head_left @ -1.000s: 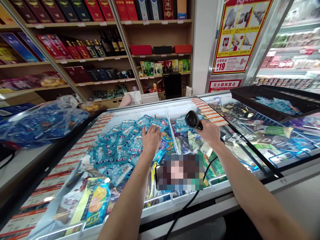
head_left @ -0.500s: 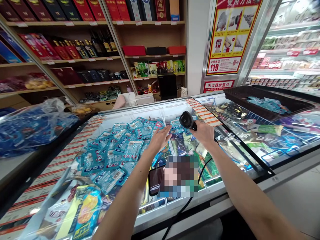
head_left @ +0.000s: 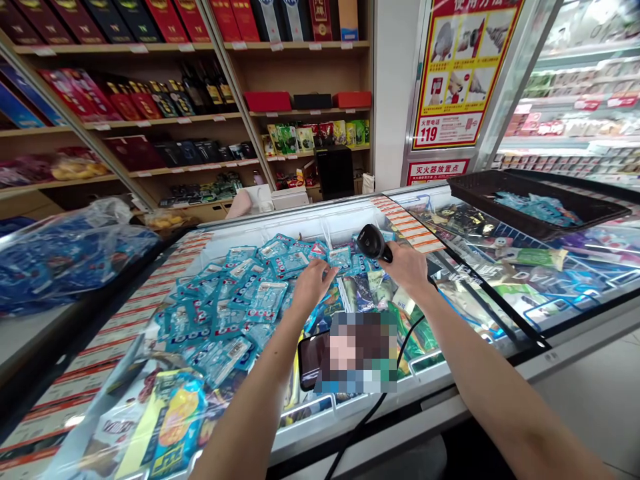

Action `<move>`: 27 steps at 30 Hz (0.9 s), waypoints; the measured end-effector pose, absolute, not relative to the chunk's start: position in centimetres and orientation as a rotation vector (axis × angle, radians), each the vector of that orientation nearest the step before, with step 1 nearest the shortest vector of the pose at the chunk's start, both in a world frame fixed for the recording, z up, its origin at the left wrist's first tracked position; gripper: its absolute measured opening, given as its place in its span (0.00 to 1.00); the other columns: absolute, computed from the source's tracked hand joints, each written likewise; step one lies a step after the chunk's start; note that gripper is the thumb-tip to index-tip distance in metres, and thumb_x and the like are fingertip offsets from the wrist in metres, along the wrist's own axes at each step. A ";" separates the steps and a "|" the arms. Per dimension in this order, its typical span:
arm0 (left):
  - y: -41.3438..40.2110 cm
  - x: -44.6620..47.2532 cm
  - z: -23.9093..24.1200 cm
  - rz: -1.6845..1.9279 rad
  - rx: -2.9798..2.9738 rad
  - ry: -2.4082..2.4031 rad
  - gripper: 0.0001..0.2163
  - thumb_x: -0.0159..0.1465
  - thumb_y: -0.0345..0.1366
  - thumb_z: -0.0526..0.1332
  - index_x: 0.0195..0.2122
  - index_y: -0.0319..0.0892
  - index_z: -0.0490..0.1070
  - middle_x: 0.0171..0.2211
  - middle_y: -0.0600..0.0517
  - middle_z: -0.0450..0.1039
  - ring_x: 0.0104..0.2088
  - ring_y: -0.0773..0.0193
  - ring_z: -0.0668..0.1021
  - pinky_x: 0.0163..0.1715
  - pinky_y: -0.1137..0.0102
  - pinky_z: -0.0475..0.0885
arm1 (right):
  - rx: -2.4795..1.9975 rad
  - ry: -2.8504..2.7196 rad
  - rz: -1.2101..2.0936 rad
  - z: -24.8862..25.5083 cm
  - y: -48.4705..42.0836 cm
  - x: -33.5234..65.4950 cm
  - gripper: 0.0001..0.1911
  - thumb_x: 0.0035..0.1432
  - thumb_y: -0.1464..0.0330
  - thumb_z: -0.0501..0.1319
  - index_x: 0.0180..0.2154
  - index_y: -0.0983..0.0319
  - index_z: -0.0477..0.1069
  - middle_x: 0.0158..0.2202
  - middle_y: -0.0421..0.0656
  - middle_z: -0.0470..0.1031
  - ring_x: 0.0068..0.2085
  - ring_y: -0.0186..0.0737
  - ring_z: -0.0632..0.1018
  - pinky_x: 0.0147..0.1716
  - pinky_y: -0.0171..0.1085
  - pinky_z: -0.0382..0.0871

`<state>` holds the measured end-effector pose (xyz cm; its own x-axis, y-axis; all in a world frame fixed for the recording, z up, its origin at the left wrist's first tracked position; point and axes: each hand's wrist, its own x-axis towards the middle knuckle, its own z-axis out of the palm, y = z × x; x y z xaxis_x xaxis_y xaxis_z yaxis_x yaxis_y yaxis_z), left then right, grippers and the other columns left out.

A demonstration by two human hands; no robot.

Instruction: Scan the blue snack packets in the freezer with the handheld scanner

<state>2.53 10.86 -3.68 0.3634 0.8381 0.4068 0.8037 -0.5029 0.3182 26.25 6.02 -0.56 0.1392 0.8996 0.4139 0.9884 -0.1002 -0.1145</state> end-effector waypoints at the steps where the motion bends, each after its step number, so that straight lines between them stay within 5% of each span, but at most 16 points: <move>1: 10.9 2.6 -3.8 0.842 2.521 1.578 0.20 0.65 0.51 0.47 0.36 0.41 0.70 0.39 0.45 0.71 0.39 0.59 0.75 0.42 0.66 0.68 | -2.064 -1.820 -0.338 -0.6 6.0 26.2 0.17 0.57 0.56 0.56 0.43 0.59 0.69 0.36 0.46 0.77 0.38 0.45 0.77 0.32 0.36 0.63; 9: 11.3 2.5 -4.7 0.891 2.435 2.059 0.27 0.58 0.57 0.55 0.48 0.41 0.72 0.45 0.40 0.67 0.49 0.45 0.68 0.48 0.56 0.64 | -2.081 -1.830 -0.345 -0.8 6.1 26.0 0.16 0.57 0.56 0.56 0.43 0.58 0.69 0.36 0.46 0.77 0.38 0.45 0.77 0.32 0.36 0.63; 18: 12.4 1.3 -5.0 0.858 2.403 1.913 0.14 0.62 0.40 0.53 0.44 0.47 0.75 0.43 0.46 0.71 0.47 0.52 0.70 0.51 0.57 0.62 | -2.102 -1.847 -0.337 -0.8 6.0 25.9 0.18 0.57 0.56 0.56 0.44 0.59 0.69 0.36 0.46 0.77 0.38 0.46 0.77 0.33 0.37 0.63; 24: 11.9 1.7 -4.9 0.900 2.407 1.921 0.22 0.57 0.52 0.58 0.44 0.41 0.73 0.44 0.41 0.70 0.48 0.46 0.69 0.49 0.55 0.62 | -2.069 -1.887 -0.355 -0.9 6.0 25.8 0.17 0.57 0.56 0.56 0.43 0.58 0.70 0.36 0.46 0.77 0.37 0.45 0.77 0.33 0.37 0.63; 27: 12.0 1.5 -4.7 0.924 2.355 1.893 0.22 0.54 0.50 0.62 0.44 0.40 0.71 0.44 0.42 0.70 0.48 0.46 0.69 0.48 0.56 0.63 | -2.025 -1.919 -0.367 -1.0 6.0 25.7 0.17 0.57 0.56 0.55 0.43 0.58 0.70 0.36 0.45 0.77 0.37 0.45 0.77 0.32 0.37 0.62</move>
<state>1.48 12.01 -4.72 0.1111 0.8878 0.4467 0.8981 -0.2821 0.3374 25.66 5.96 -1.03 0.0616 0.9136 0.4020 0.9974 -0.0414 -0.0588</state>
